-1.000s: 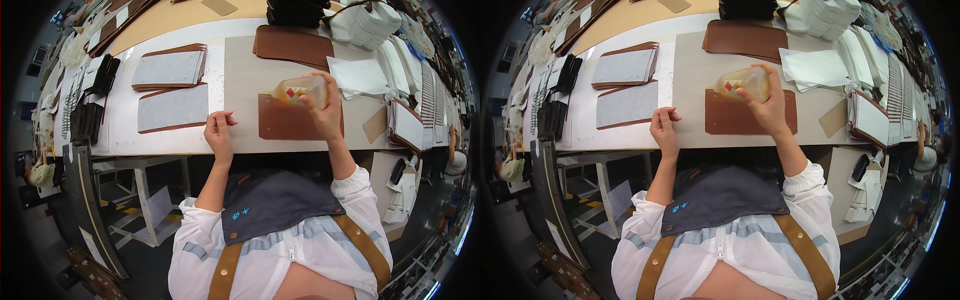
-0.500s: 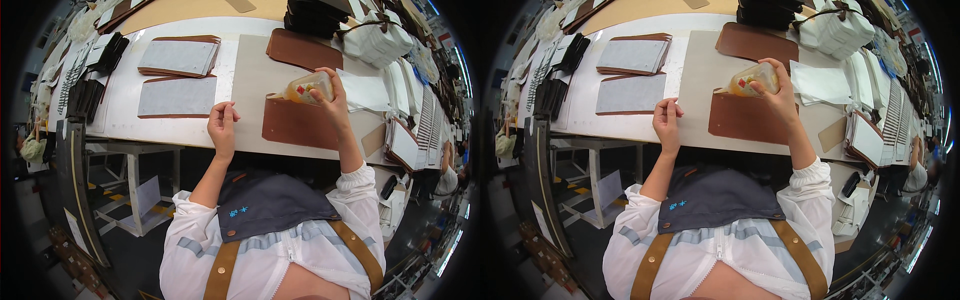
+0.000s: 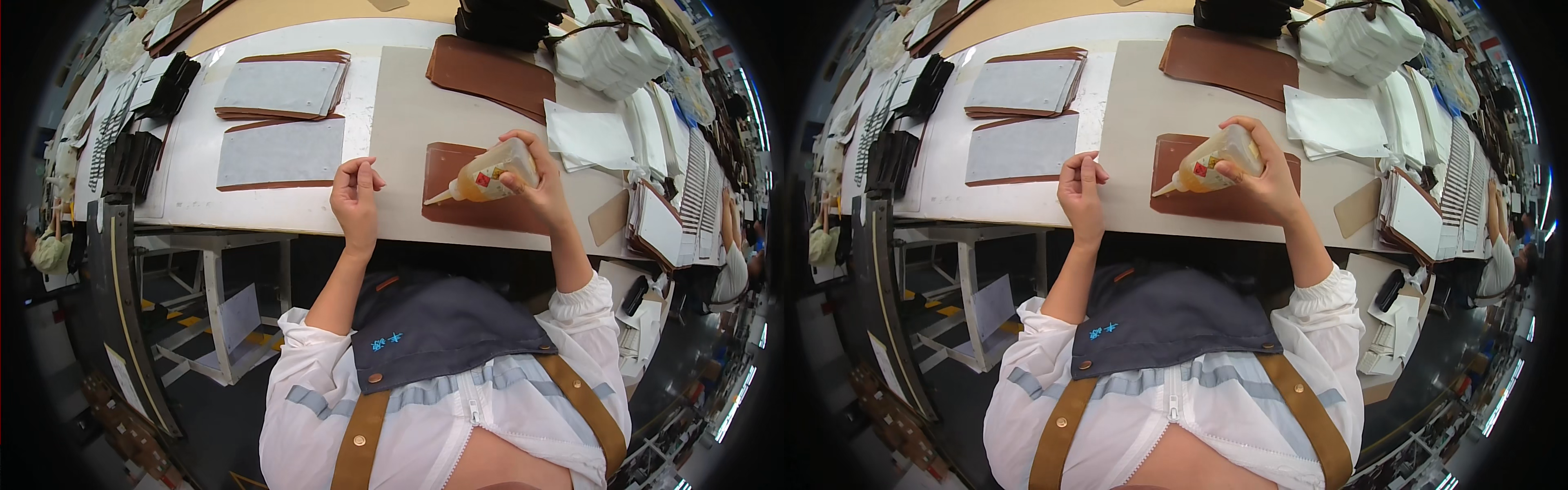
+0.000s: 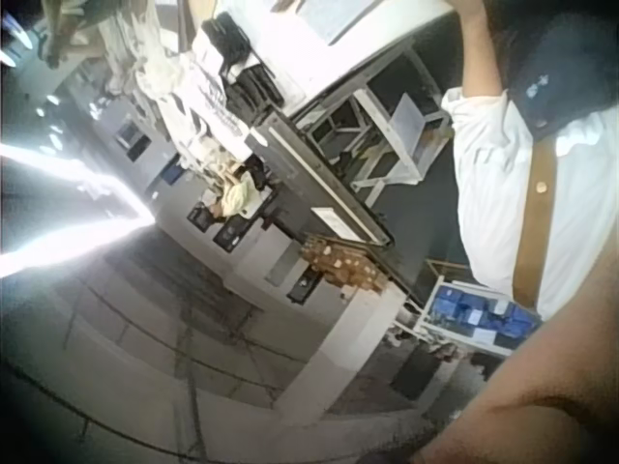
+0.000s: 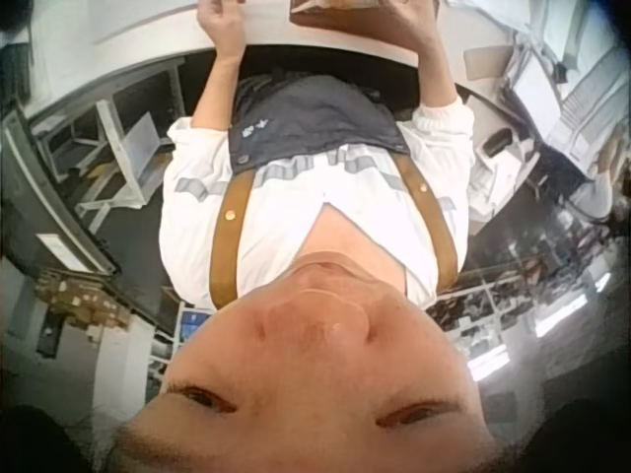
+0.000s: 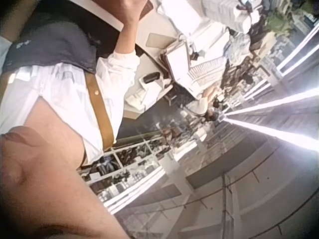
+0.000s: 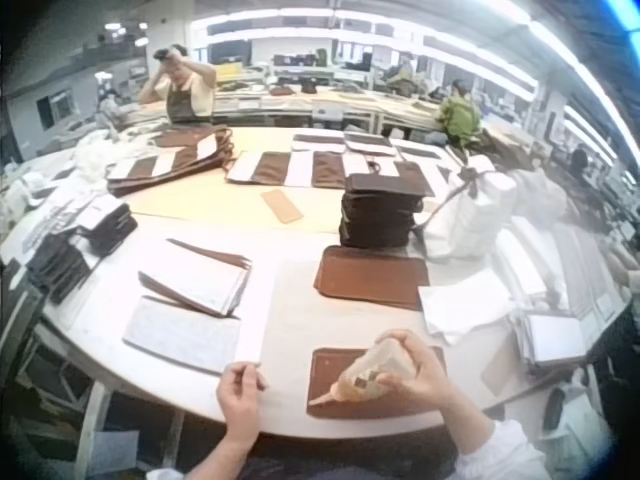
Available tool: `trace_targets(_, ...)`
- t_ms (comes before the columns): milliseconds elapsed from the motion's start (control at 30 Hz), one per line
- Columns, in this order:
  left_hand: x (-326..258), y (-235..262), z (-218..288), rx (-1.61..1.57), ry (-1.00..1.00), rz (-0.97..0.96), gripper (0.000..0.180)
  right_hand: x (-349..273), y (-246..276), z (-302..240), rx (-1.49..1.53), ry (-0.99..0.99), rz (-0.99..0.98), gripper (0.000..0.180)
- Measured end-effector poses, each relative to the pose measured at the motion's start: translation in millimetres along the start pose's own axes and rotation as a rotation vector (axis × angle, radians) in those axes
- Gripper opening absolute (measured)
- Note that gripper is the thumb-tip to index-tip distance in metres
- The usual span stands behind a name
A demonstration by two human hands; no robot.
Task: The person repeatedly applies glue to brown rectangular pieces and adheres white fabric pieces to them. The person smooths each assembly and stacks the finished units on the table.
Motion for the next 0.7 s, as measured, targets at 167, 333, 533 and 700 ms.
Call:
trace_targets(167, 0.6, 0.0, 0.2, 0.016, 0.013, 0.011, 0.018, -15.6, 7.2, 5.2, 0.331, -0.069, 0.021, 0.061)
trace_targets(333, -1.0, -0.5, 1.3, 0.027, 0.029, 0.018, 0.018, -28.5, 58.7, 8.5, 1.015, -0.052, 0.329, 0.071)
trace_targets(533, 0.7, -0.3, -3.0, 0.036, 0.002, 0.010, 0.018, -55.4, 140.3, 8.2, 0.756, -0.015, 0.627, 0.068)
trace_targets(700, 0.0, 0.8, -5.3, 0.039, -0.002, 0.038, 0.019, -79.1, 180.8, 50.2, 0.285, 0.013, 0.783, 0.063)
Point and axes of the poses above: each hand's wrist, its own x-axis towards the middle knuckle, its own y-axis out of the back of the hand, z = x × y, the point moved 2 cm from there along x, towards the middle knuckle, and after that the axes turned 2 degrees about y, right-handed, at the moved point
